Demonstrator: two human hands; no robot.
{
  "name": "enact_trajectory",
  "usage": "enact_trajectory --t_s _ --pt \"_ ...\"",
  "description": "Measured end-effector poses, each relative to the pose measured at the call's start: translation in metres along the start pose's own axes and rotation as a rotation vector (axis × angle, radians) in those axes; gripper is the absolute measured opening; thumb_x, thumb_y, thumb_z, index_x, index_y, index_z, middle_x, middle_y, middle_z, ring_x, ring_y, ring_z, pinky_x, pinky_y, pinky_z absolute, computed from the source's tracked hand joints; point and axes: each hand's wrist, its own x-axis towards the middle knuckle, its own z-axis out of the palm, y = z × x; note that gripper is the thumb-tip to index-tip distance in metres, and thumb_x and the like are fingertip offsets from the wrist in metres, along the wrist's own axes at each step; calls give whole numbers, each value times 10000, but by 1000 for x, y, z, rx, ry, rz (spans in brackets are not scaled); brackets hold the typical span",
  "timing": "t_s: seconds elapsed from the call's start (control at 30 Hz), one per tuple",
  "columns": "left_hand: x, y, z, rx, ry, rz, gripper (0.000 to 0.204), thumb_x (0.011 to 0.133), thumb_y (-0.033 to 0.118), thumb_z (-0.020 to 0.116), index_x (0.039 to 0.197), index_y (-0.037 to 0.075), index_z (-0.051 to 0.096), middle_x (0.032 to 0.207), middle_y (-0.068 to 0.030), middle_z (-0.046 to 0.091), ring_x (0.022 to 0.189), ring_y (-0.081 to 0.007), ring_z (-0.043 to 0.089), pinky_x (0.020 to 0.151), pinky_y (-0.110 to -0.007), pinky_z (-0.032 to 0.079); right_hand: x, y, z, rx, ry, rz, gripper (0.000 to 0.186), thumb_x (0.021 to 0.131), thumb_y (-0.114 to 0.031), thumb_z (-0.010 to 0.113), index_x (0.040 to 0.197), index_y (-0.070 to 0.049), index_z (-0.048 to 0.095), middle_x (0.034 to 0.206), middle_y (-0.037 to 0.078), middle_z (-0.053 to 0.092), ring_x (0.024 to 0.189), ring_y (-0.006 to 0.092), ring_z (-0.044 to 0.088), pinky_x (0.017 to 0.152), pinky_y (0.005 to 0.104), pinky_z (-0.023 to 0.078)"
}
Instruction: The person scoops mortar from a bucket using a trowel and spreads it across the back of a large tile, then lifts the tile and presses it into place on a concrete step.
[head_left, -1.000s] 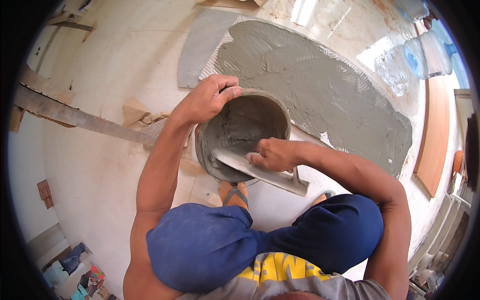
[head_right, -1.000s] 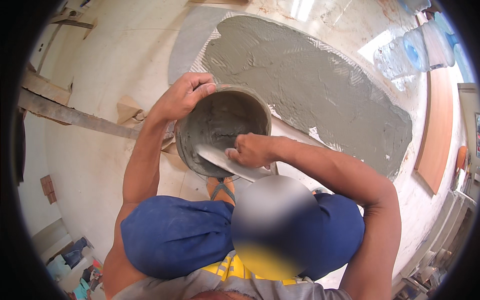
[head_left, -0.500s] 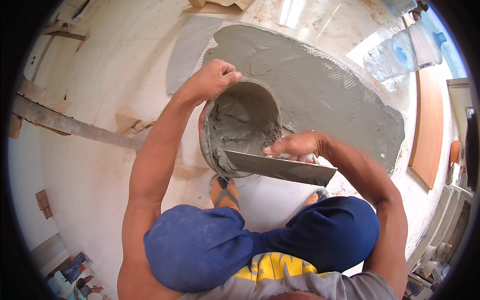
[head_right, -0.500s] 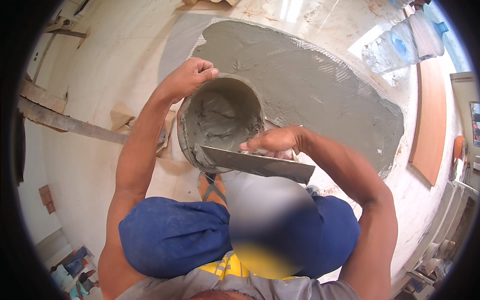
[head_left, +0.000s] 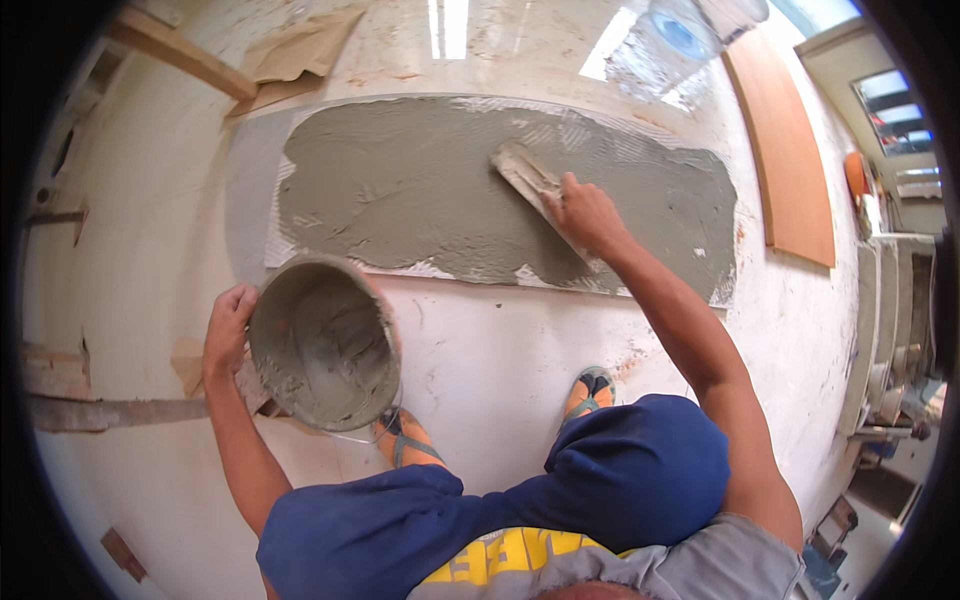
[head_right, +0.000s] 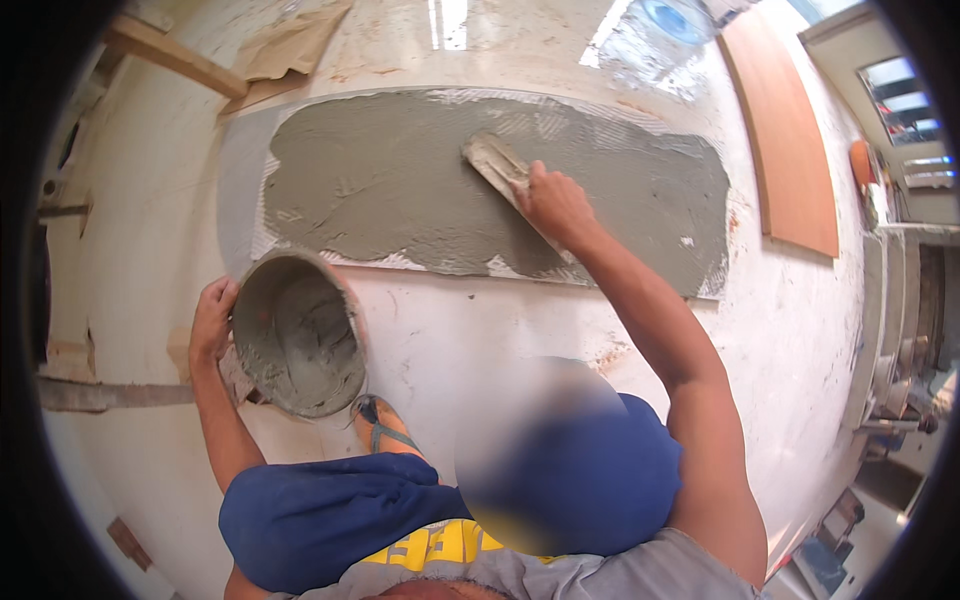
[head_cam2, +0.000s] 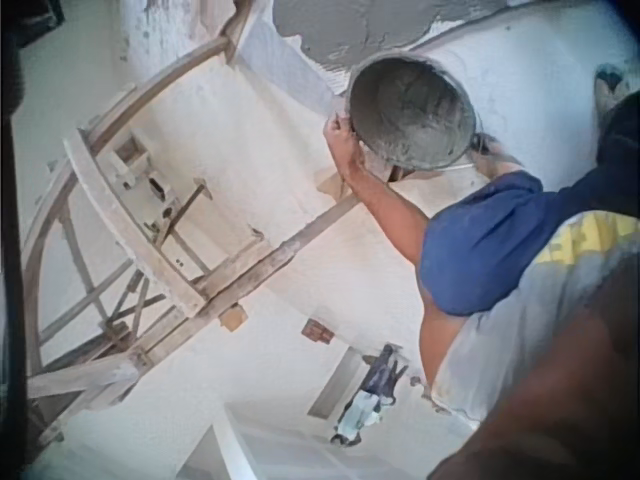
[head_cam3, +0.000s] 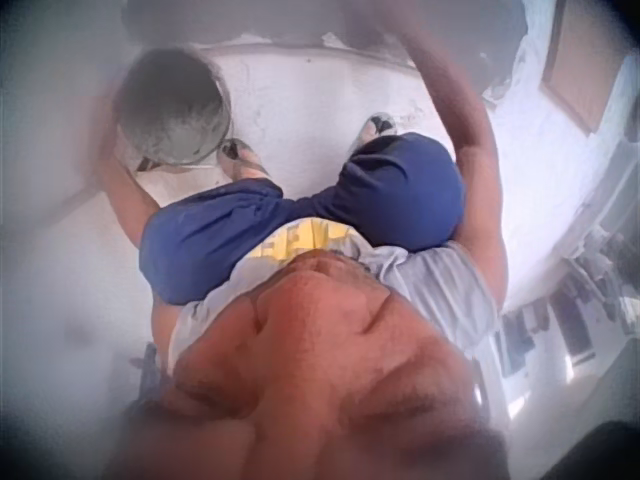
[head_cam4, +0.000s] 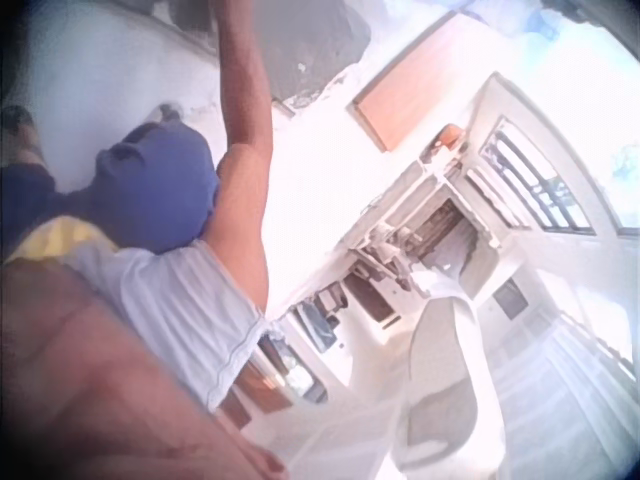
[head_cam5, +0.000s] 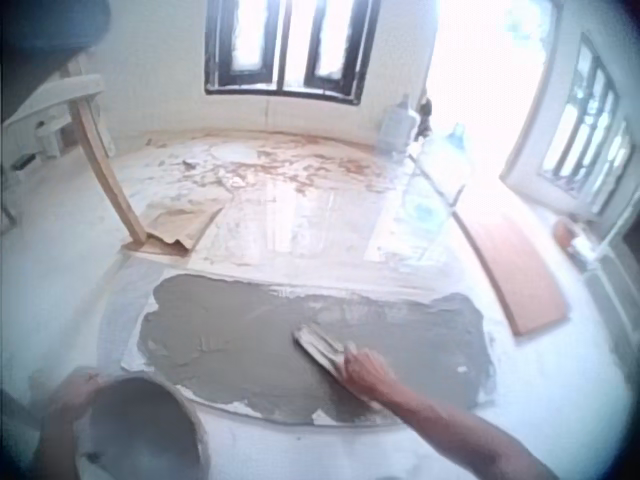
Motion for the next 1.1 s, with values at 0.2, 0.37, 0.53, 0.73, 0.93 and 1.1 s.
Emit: enact_trajectory --t_s 0.2,0.37,0.53,0.73,0.93,1.1 --pt "-1 -27 -5 -137 -6 75 298 1063 331 616 871 104 595 761 76 567 644 -23 469 579 -213 402 -67 23 4 -83 -236 48 437 1068 -406 514 964 17 483 738 271 677 741 480 696 673 552 565" --pt "-3 -21 -7 -142 -38 42 306 1064 339 613 861 112 587 743 83 555 638 -18 461 577 -209 387 -98 55 -57 -169 -421 131 464 1067 -426 509 1004 33 509 714 242 675 688 441 702 629 516 564" --pt "-5 -14 -13 -80 -63 21 332 1065 355 609 833 123 557 723 83 539 630 -17 454 566 -215 380 -69 36 -66 -176 -325 69 486 1070 -466 496 996 13 509 676 204 670 646 408 701 594 506 552" --pt "7 -28 -20 -88 -77 -2 363 1058 389 615 819 125 543 713 71 545 619 -22 449 554 -221 371 26 33 6 -121 -100 -79 471 1068 -477 493 1032 -8 525 779 197 709 718 404 715 672 509 582" --pt "-2 -27 -18 -72 13 22 403 1047 432 622 803 126 526 693 73 525 576 -19 419 504 -215 322 62 82 -4 -36 -58 227 488 1058 -491 490 1106 -10 561 1019 249 725 977 410 720 828 530 578" --pt "-3 -18 -13 -69 -41 -12 399 1060 406 608 794 126 505 690 74 492 592 -18 413 515 -217 320 4 201 -8 -115 172 579 538 1039 -519 506 1122 2 613 1057 302 707 997 475 697 865 565 558"
